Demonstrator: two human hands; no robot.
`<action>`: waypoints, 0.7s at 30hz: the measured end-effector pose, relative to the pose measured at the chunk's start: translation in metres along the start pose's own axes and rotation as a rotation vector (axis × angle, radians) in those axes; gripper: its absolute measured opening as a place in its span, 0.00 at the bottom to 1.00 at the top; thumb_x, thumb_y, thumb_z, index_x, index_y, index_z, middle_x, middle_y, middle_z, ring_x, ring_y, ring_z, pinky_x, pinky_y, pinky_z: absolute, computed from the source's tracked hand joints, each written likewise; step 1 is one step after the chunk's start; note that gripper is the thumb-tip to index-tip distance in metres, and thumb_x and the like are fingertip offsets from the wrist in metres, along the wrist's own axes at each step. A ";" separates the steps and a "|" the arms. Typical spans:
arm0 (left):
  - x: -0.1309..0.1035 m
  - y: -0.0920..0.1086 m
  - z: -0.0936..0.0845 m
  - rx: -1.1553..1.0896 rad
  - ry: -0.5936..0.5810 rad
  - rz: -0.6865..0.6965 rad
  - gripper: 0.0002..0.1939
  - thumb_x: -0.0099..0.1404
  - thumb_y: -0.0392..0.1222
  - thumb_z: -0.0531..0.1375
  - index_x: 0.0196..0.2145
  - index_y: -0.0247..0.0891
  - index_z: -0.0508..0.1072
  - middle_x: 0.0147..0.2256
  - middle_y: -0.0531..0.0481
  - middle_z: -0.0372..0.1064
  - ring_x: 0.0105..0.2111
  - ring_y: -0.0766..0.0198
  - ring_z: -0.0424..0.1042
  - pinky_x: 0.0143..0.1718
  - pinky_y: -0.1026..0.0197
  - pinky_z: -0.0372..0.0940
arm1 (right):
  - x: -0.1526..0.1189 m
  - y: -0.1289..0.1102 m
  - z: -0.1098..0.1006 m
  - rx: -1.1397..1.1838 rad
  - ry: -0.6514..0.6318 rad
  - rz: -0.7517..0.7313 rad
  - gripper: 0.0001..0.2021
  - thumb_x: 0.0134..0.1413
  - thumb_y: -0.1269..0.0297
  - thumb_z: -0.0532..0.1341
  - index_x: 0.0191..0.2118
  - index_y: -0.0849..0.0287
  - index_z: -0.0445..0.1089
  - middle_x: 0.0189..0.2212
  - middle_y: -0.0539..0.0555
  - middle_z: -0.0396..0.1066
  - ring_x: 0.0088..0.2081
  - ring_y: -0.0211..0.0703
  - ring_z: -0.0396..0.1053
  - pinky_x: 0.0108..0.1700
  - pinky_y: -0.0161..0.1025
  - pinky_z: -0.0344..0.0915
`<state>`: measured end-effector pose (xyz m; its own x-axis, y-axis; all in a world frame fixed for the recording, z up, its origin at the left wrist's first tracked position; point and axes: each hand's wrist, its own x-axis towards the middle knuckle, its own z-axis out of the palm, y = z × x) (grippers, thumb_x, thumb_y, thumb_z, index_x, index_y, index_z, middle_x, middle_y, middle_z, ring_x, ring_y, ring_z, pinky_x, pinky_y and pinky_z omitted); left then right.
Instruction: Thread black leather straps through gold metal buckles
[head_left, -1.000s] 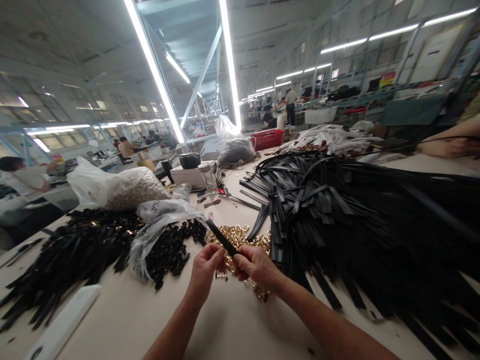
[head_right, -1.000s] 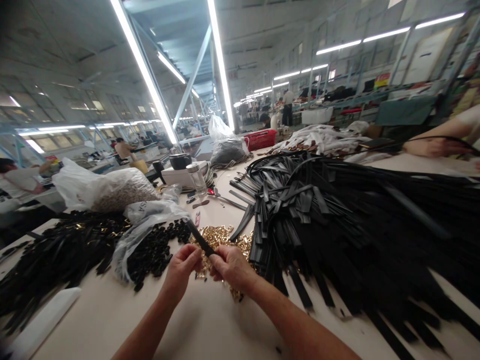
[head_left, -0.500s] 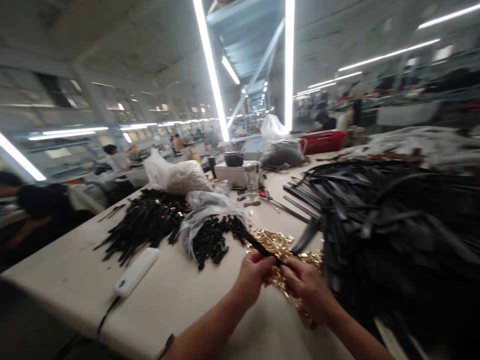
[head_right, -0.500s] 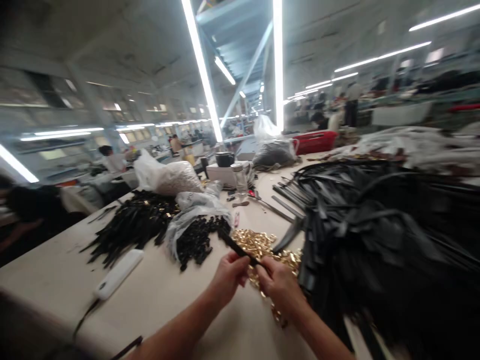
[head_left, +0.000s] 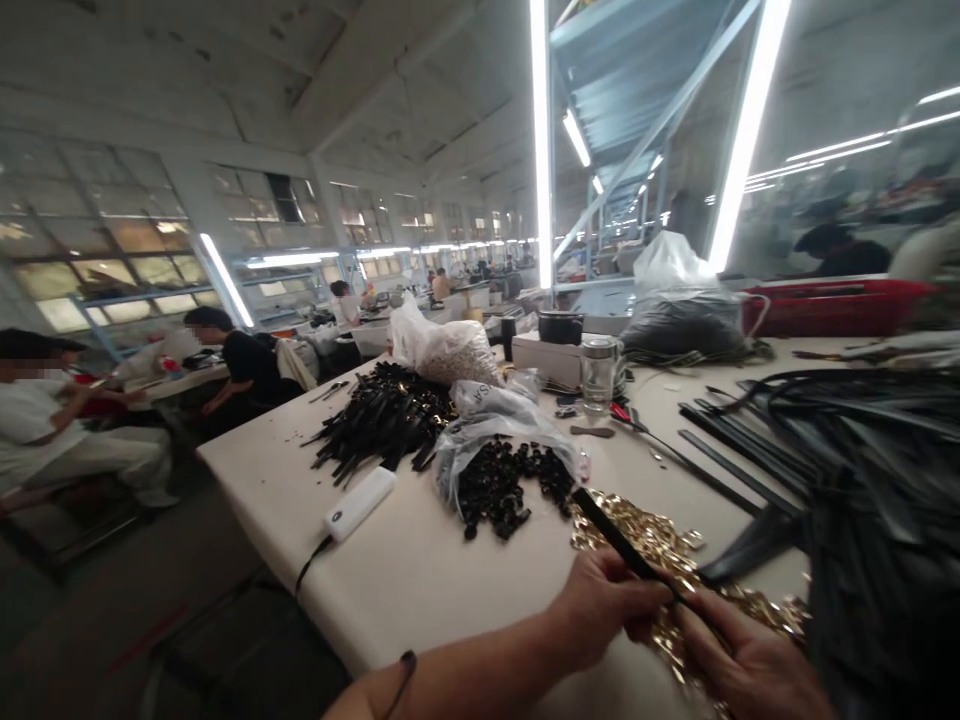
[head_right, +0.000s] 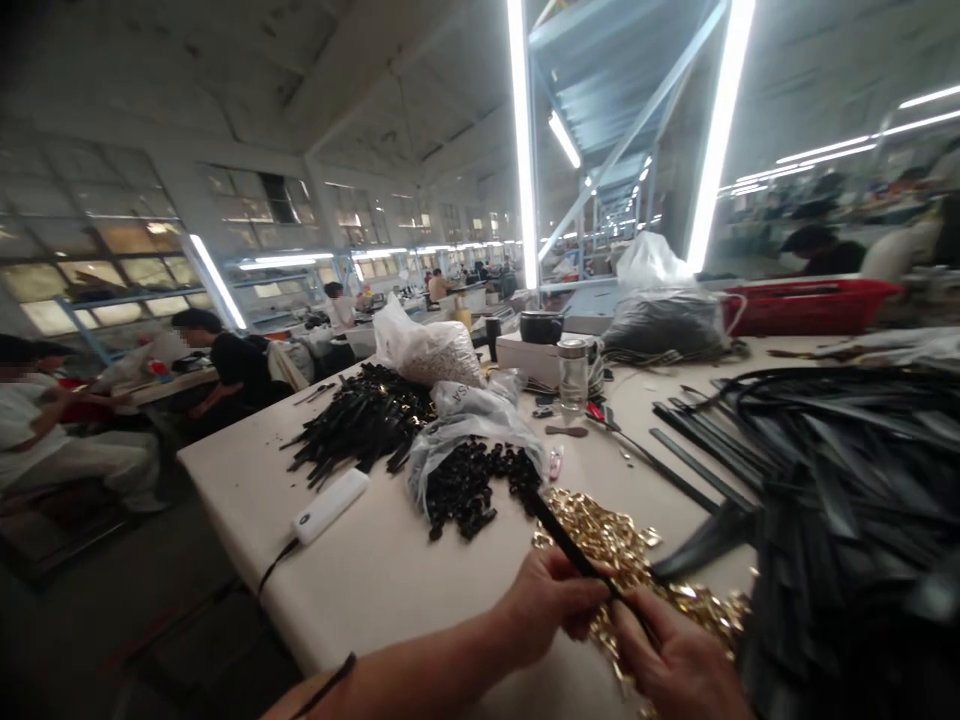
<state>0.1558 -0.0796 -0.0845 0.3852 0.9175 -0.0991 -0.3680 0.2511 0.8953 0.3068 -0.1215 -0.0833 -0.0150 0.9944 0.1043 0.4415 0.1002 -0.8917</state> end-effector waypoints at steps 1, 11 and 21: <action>-0.002 0.001 0.001 0.015 -0.006 0.004 0.21 0.43 0.47 0.72 0.32 0.31 0.78 0.18 0.53 0.66 0.13 0.73 0.57 0.14 0.66 0.48 | -0.003 -0.006 0.000 -0.004 -0.016 0.000 0.16 0.53 0.48 0.54 0.29 0.54 0.72 0.18 0.51 0.69 0.20 0.42 0.66 0.22 0.34 0.62; -0.009 0.007 -0.001 -0.020 -0.083 -0.045 0.16 0.52 0.43 0.68 0.37 0.31 0.77 0.18 0.54 0.66 0.14 0.76 0.57 0.16 0.71 0.50 | -0.009 -0.018 0.003 0.311 -0.066 0.053 0.14 0.55 0.54 0.55 0.28 0.59 0.66 0.16 0.47 0.63 0.17 0.35 0.59 0.20 0.31 0.56; -0.010 0.015 -0.009 -0.224 -0.101 -0.253 0.11 0.51 0.36 0.68 0.34 0.30 0.76 0.21 0.55 0.65 0.20 0.77 0.61 0.19 0.77 0.59 | -0.011 -0.017 0.003 0.396 -0.133 0.031 0.13 0.55 0.54 0.57 0.30 0.60 0.65 0.16 0.45 0.64 0.16 0.32 0.60 0.19 0.29 0.56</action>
<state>0.1391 -0.0819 -0.0737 0.5656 0.7853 -0.2519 -0.4222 0.5381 0.7295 0.2972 -0.1344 -0.0705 -0.1342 0.9901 0.0403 0.0648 0.0493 -0.9967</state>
